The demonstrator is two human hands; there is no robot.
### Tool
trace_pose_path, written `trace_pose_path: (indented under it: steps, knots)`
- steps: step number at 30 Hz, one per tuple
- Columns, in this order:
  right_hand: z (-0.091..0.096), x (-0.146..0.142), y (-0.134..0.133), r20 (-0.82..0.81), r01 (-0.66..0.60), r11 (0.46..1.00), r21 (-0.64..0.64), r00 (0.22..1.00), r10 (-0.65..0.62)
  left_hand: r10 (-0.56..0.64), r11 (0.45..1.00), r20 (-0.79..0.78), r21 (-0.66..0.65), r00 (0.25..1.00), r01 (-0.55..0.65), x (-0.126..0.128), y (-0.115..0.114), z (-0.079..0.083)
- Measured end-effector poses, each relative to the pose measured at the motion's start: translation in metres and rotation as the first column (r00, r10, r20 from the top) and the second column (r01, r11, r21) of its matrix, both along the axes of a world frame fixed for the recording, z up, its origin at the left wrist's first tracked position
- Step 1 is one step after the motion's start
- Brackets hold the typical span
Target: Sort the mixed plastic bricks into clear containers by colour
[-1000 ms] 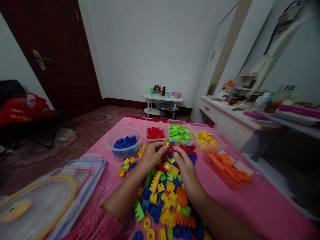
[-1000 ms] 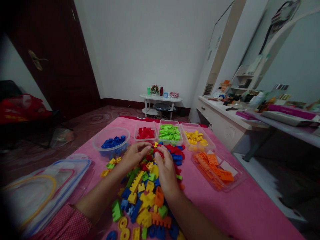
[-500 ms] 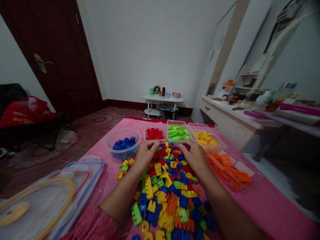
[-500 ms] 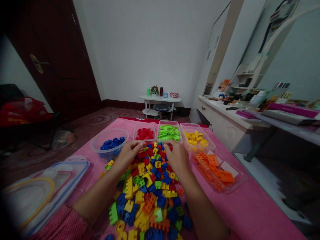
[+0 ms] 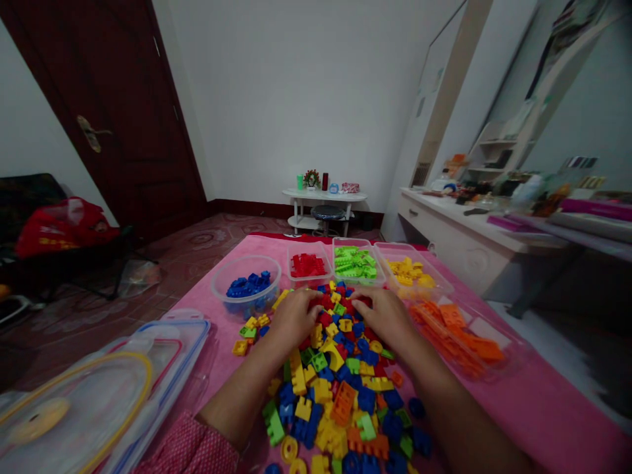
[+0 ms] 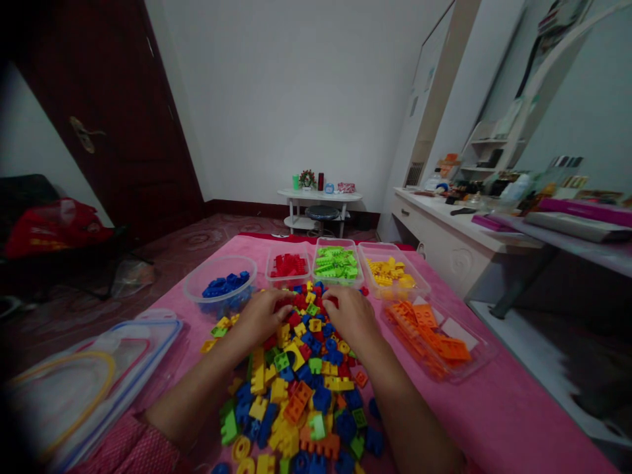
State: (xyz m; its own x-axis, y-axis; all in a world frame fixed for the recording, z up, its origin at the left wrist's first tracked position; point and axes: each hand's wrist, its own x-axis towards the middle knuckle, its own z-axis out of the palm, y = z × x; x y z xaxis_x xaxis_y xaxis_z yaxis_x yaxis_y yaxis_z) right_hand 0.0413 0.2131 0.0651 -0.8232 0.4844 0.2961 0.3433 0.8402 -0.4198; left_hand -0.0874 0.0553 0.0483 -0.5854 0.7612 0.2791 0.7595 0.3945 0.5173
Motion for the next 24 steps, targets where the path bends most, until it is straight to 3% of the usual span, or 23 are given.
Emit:
trace_pose_path:
  steps: [3,5,8,10,12,14,17,20,24]
  knots:
    - [0.008,-0.002,-0.009,-0.140,-0.036,0.994,-0.100,0.990,0.022,0.027,1.000,0.016,0.010,0.999,-0.027,0.000,0.000,0.002]
    - [0.012,-0.003,-0.016,-0.266,-0.062,0.982,-0.177,0.964,0.013,0.042,0.994,0.055,0.097,0.998,-0.047,0.000,0.001,0.006]
    - [0.016,-0.004,-0.024,-0.438,-0.089,0.961,-0.261,0.898,-0.035,-0.030,0.957,0.331,0.283,0.943,-0.069,0.005,0.003,0.015]
    - [0.017,-0.005,-0.028,-0.519,-0.131,0.946,-0.296,0.854,-0.044,-0.158,0.927,0.639,0.358,0.753,-0.109,0.010,0.004,0.021]
    - [0.017,-0.006,-0.033,-0.560,-0.184,0.937,-0.297,0.828,-0.014,-0.272,0.908,0.847,0.382,0.457,-0.169,0.016,0.005,0.027]
    - [0.016,-0.007,-0.037,-0.563,-0.228,0.941,-0.250,0.825,0.050,-0.351,0.893,0.912,0.394,0.213,-0.217,0.020,0.005,0.031]
    - [0.014,-0.008,-0.044,-0.506,-0.293,0.944,-0.152,0.843,0.180,-0.423,0.882,0.906,0.416,0.017,-0.223,0.022,0.004,0.031]
    - [0.014,-0.008,-0.050,-0.406,-0.316,0.943,-0.109,0.880,0.247,-0.468,0.870,0.883,0.456,-0.025,-0.190,0.021,0.004,0.029]
    - [0.017,-0.007,-0.054,-0.349,-0.304,0.947,-0.106,0.903,0.251,-0.494,0.847,0.868,0.494,0.052,-0.195,0.021,0.004,0.027]
